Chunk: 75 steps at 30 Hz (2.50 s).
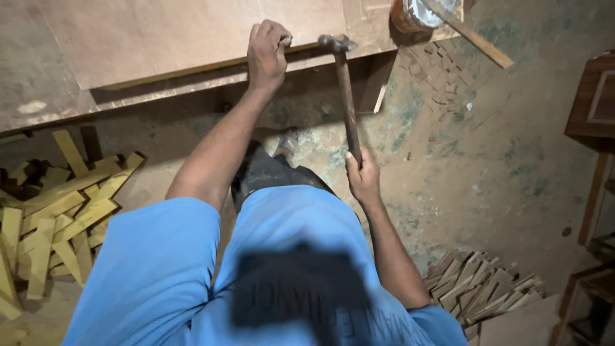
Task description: The person applies adhesive to a wooden strip and then attaches and hammers it onto the edge of a plywood board on a workbench.
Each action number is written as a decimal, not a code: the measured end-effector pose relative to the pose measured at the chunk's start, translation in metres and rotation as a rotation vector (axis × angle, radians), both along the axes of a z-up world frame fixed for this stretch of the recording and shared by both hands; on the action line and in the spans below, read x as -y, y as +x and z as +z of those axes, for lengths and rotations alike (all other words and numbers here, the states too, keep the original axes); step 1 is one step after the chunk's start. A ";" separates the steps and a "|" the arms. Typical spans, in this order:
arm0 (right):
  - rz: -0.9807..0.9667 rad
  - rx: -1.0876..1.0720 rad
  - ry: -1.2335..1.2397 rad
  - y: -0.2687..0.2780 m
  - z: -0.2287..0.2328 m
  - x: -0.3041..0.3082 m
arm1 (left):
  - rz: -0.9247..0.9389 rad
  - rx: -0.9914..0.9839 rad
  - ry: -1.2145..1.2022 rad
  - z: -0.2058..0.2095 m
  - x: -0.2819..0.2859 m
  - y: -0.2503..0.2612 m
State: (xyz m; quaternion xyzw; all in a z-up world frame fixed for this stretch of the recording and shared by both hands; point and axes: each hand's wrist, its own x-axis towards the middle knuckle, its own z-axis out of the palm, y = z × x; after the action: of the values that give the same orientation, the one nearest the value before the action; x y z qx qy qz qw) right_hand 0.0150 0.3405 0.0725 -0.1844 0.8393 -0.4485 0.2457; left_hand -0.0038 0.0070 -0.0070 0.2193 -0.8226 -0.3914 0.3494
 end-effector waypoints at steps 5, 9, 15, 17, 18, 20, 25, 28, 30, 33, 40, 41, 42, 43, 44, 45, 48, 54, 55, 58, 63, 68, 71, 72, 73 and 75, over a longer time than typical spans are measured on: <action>0.027 -0.064 0.010 0.001 0.004 0.015 | 0.010 -0.003 -0.019 -0.001 -0.002 0.000; 0.075 -0.201 0.041 0.002 0.009 0.029 | -0.010 -0.027 -0.054 0.001 -0.003 0.001; 0.045 -0.197 0.105 0.008 0.009 0.048 | 0.017 -0.013 -0.064 -0.007 -0.004 0.001; 0.047 -0.265 0.084 0.007 0.008 0.051 | 0.024 -0.021 -0.083 -0.012 -0.004 0.000; 0.060 -0.289 0.141 0.005 0.008 0.053 | 0.024 -0.030 -0.098 -0.014 -0.003 -0.002; 0.084 -0.333 0.256 0.003 0.007 0.054 | 0.035 -0.024 -0.116 -0.018 -0.003 -0.003; 0.029 -0.301 0.129 0.004 0.009 0.049 | 0.035 -0.019 -0.113 -0.019 -0.003 -0.004; 0.035 -0.305 0.115 0.008 0.008 0.047 | 0.029 -0.020 -0.122 -0.016 -0.004 0.000; 0.059 -0.312 0.172 0.008 0.007 0.047 | 0.038 -0.036 -0.123 -0.013 -0.004 0.000; 0.061 -0.301 0.207 0.011 0.005 0.044 | 0.040 -0.021 -0.109 -0.010 -0.007 0.000; 0.067 -0.263 0.253 0.007 -0.010 0.045 | 0.049 -0.026 -0.145 -0.014 -0.006 -0.002; 0.074 -0.257 0.319 0.006 -0.012 0.044 | 0.044 -0.009 -0.138 -0.012 -0.008 -0.001; 0.049 -0.246 0.272 0.002 -0.014 0.044 | 0.043 0.004 -0.134 -0.010 -0.007 -0.002; 0.024 -0.234 0.226 0.000 -0.016 0.043 | 0.041 0.017 -0.129 -0.006 -0.005 -0.003; 0.004 -0.214 0.187 0.003 -0.016 0.037 | 0.002 0.010 -0.118 -0.004 -0.006 0.002; -0.005 -0.196 0.188 0.005 -0.015 0.029 | -0.037 0.004 -0.106 -0.001 -0.005 0.007; -0.009 -0.209 0.170 0.003 -0.012 0.008 | -0.171 0.069 -0.319 0.009 0.022 0.024; 0.169 -0.459 0.328 -0.030 -0.011 -0.016 | -0.491 0.239 -0.827 0.003 0.094 0.051; 0.233 -0.513 0.355 -0.039 -0.008 -0.016 | -0.531 0.281 -0.864 -0.001 0.098 0.053; 0.399 -0.614 0.407 -0.072 0.000 -0.002 | -0.596 0.317 -0.773 -0.009 0.108 0.057; 0.557 -0.760 0.467 -0.122 0.019 0.036 | -0.570 0.351 -0.740 -0.015 0.103 0.061; 0.603 -0.773 0.391 -0.146 0.035 0.049 | -0.510 0.356 -0.796 -0.016 0.097 0.060; 0.584 -0.803 0.470 -0.150 0.037 0.045 | -0.513 0.374 -0.795 -0.018 0.096 0.058; 0.600 -0.793 0.473 -0.149 0.035 0.043 | -0.511 0.370 -0.805 -0.018 0.096 0.058; 0.617 -0.784 0.477 -0.147 0.033 0.041 | -0.509 0.367 -0.815 -0.018 0.096 0.058; 0.607 -0.765 0.495 -0.145 0.028 0.042 | -0.491 0.381 -0.839 -0.016 0.097 0.058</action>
State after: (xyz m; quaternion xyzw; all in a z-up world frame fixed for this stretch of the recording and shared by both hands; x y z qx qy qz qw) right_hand -0.1305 0.2989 0.1003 -0.5050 0.8583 -0.0475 0.0773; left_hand 0.0543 -0.0900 -0.0226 -0.0717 -0.9848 -0.0517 0.1495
